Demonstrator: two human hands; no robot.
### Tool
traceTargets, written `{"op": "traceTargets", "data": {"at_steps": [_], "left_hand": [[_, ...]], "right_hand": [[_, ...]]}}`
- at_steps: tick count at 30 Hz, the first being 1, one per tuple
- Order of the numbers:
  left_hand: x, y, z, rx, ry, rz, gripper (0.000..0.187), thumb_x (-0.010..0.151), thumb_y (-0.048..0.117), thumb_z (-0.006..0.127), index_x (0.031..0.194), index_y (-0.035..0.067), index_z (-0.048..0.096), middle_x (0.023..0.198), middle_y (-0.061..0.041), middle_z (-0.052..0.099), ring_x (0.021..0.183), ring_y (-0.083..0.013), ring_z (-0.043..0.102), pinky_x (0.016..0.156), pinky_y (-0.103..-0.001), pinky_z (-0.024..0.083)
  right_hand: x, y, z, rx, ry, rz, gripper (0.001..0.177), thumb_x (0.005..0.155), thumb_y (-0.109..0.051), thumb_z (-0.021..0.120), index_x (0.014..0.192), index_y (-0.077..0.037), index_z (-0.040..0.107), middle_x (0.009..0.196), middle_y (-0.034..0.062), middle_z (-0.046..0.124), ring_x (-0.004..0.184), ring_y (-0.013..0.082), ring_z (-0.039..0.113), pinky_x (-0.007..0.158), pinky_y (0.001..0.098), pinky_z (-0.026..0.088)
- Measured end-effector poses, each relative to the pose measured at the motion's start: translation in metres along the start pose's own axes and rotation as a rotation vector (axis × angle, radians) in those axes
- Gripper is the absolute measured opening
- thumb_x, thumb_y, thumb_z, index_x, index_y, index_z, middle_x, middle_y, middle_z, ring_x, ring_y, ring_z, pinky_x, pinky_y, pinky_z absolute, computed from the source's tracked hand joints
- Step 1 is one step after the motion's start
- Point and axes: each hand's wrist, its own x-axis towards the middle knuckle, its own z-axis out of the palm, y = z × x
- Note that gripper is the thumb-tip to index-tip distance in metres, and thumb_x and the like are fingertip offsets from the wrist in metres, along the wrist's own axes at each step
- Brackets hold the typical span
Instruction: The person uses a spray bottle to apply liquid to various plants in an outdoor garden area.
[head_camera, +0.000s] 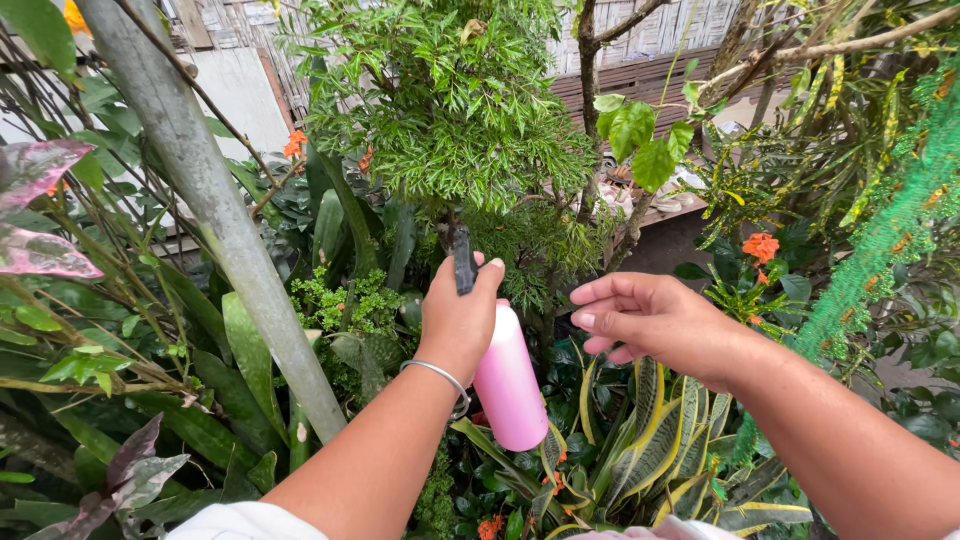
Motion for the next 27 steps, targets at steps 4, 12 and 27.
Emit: {"op": "traceTargets", "data": {"at_steps": [4, 12, 27], "left_hand": [[-0.009, 0.007, 0.003, 0.032, -0.060, 0.074, 0.034, 0.088, 0.032, 0.071, 0.108, 0.007, 0.062, 0.092, -0.005, 0.068, 0.072, -0.0166, 0.067, 0.067, -0.033, 0.054], [-0.031, 0.020, 0.005, -0.070, -0.160, 0.146, 0.035, 0.089, 0.037, 0.072, 0.106, 0.008, 0.061, 0.090, -0.003, 0.063, 0.078, -0.0135, 0.057, 0.070, -0.033, 0.049], [-0.085, 0.058, -0.021, 0.089, -0.164, 0.261, 0.053, 0.087, 0.046, 0.071, 0.117, 0.004, 0.059, 0.109, -0.008, 0.063, 0.094, -0.0174, 0.064, 0.081, -0.037, 0.056]], "right_hand": [[-0.008, -0.013, 0.011, -0.011, 0.010, -0.016, 0.052, 0.085, -0.029, 0.073, 0.133, -0.013, 0.062, 0.116, 0.0031, 0.073, 0.093, 0.0128, 0.071, 0.077, 0.0320, 0.059], [-0.031, -0.045, 0.039, -0.117, 0.037, -0.147, 0.083, 0.078, -0.026, 0.078, 0.153, -0.019, 0.045, 0.142, 0.0016, 0.058, 0.101, 0.0107, 0.069, 0.085, 0.0325, 0.057], [-0.050, -0.061, 0.090, -0.233, 0.033, -0.281, 0.064, 0.083, -0.030, 0.072, 0.141, -0.012, 0.050, 0.115, 0.0048, 0.072, 0.098, 0.0107, 0.070, 0.087, 0.0314, 0.058]]}}
